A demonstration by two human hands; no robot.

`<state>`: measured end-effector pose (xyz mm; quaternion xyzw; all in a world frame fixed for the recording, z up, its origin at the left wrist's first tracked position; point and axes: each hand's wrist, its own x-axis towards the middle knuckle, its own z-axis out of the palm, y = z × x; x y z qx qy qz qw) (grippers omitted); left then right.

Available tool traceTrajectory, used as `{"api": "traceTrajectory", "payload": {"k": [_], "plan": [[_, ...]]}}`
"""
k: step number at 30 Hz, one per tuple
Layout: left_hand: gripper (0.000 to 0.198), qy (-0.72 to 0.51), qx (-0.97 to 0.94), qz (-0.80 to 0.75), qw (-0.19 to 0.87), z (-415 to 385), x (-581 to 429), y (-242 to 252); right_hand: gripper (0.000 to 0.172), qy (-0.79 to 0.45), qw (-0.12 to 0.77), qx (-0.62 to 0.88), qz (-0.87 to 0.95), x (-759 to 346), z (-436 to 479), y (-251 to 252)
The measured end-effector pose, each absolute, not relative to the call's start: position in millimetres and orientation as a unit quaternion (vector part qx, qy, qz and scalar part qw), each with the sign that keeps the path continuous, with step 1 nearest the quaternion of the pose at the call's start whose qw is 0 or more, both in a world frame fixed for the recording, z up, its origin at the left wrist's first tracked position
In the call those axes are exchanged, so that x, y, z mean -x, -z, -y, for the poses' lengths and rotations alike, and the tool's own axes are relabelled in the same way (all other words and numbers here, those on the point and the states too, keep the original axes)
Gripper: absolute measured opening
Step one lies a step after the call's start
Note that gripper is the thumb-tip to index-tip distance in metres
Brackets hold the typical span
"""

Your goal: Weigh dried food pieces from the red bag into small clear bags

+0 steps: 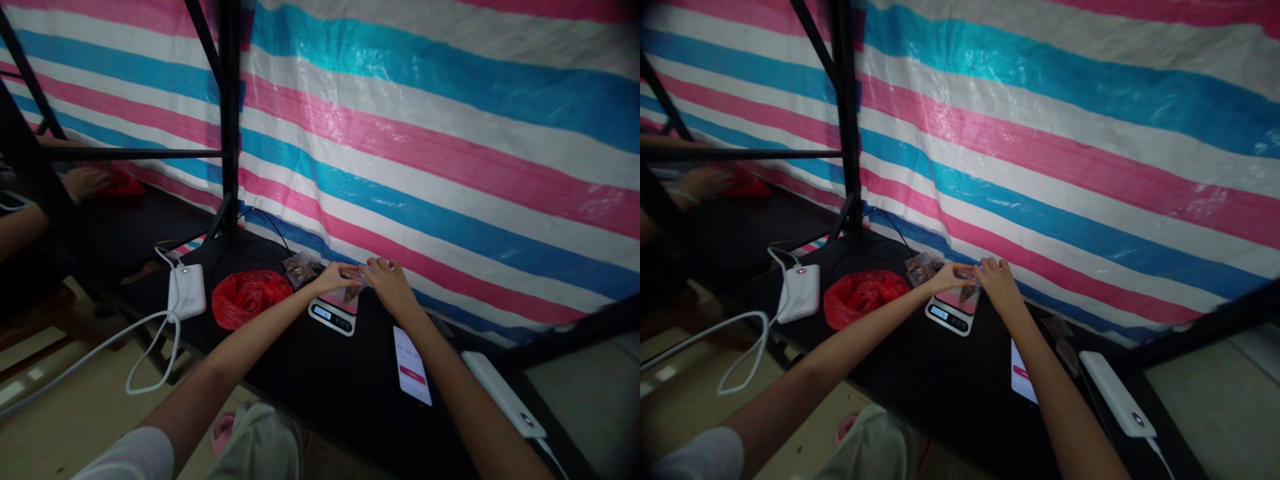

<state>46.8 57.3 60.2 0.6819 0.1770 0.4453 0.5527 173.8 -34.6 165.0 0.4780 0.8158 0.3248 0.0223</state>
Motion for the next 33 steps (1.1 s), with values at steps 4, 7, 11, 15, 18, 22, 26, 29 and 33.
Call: {"api": "traceTrajectory", "payload": {"k": [4,7,11,15,18,22,26,29,33], "plan": [[0.049,-0.438,-0.72,-0.191,0.504,-58.9,-37.7,-70.3,0.033,-0.336,0.009,-0.48,-0.811,-172.1,36.4,-167.8],[0.04,-0.394,-0.774,-0.232,0.438,-60.3,-27.8,-81.0,0.035,-0.326,-0.088,-0.558,-0.758,-176.2,43.9,-155.4],[0.032,-0.305,-0.856,-0.281,0.308,-67.2,-25.1,-86.8,0.036,-0.239,-0.251,-0.712,-0.611,-186.3,59.3,-103.2],[0.032,-0.253,-0.897,-0.294,0.214,-69.7,-38.8,-76.5,0.038,-0.086,-0.337,-0.77,-0.535,-190.0,72.6,-34.9],[0.044,-0.237,-0.907,-0.292,0.192,-65.8,-49.6,-62.7,0.04,-0.012,-0.399,-0.76,-0.512,-189.4,75.0,-1.6],[0.053,-0.267,-0.905,-0.268,0.196,-63.9,-48.8,-43.9,0.04,0.021,-0.458,-0.732,-0.505,-193.4,72.0,12.2],[0.053,-0.4,-0.85,-0.285,0.19,-59.2,-27.5,-32.6,0.04,0.027,-0.449,-0.74,-0.5,-198.1,70.5,13.3],[0.03,-0.517,-0.77,-0.334,0.166,-42.2,-7.9,-26.6,0.042,0.023,-0.416,-0.761,-0.497,-197.1,70.2,15.3],[0.009,-0.559,-0.736,-0.361,0.125,-8.5,6.3,-17.7,0.053,0.003,-0.4,-0.764,-0.506,-193.7,69.1,18.5]]}}
